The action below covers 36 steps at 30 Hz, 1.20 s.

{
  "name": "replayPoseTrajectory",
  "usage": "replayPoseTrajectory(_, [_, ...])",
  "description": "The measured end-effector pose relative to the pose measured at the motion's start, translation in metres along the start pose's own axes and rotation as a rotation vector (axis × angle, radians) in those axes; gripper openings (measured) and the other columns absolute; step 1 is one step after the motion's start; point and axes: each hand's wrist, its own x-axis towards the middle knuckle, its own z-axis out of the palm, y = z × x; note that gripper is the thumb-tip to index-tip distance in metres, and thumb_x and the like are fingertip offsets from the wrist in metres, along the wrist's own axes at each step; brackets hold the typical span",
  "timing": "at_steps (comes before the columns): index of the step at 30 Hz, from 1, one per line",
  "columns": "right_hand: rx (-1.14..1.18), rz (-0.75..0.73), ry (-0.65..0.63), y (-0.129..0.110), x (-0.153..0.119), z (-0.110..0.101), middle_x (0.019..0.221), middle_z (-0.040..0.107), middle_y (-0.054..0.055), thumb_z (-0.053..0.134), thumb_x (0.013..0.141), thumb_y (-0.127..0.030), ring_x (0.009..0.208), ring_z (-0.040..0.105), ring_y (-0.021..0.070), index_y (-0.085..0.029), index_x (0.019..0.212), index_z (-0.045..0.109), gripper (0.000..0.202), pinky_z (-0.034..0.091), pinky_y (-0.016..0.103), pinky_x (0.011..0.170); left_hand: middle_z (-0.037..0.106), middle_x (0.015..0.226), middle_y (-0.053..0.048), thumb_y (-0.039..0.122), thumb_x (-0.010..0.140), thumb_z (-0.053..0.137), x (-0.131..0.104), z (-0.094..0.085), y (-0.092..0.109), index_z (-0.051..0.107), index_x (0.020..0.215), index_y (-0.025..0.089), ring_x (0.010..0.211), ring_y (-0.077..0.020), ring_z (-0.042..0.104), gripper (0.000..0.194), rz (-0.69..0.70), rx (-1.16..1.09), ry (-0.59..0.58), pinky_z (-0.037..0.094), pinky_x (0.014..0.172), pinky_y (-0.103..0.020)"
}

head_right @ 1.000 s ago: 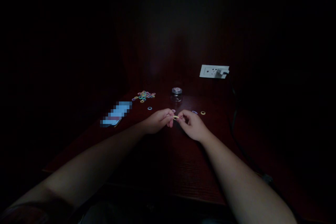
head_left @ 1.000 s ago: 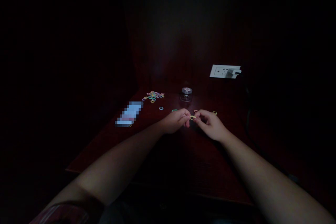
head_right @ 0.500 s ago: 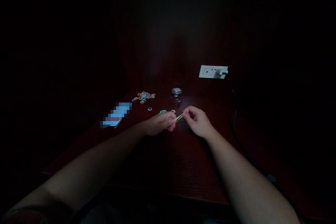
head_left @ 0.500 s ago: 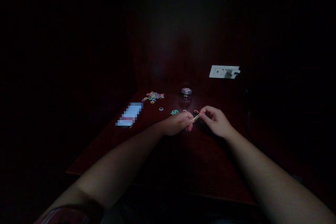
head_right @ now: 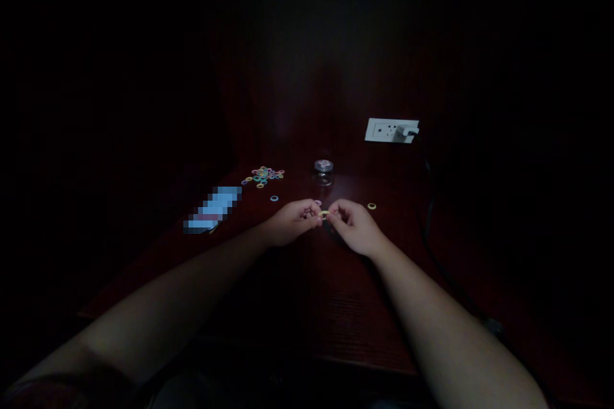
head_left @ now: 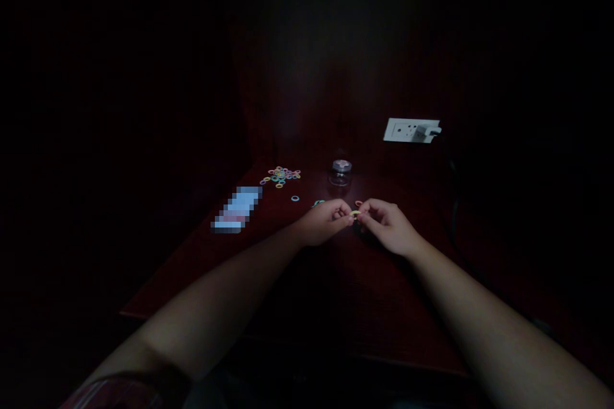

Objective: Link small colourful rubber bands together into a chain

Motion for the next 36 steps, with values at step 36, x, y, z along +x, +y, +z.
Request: replayPoseTrajectory(36, [-0.030, -0.046, -0.028, -0.0043, -0.0005, 0.0002, 0.061, 0.058, 0.000, 0.052, 0.086, -0.028, 0.061, 0.055, 0.0150, -0.019, 0.076, 0.055, 0.014, 0.049, 0.031, 0.069, 0.055, 0.073, 0.000, 0.031, 0.078, 0.061, -0.0012, -0.0048, 0.0026, 0.056, 0.081, 0.013, 0.065, -0.0091, 0.048, 0.019, -0.019, 0.003, 0.019, 0.039, 0.062, -0.022])
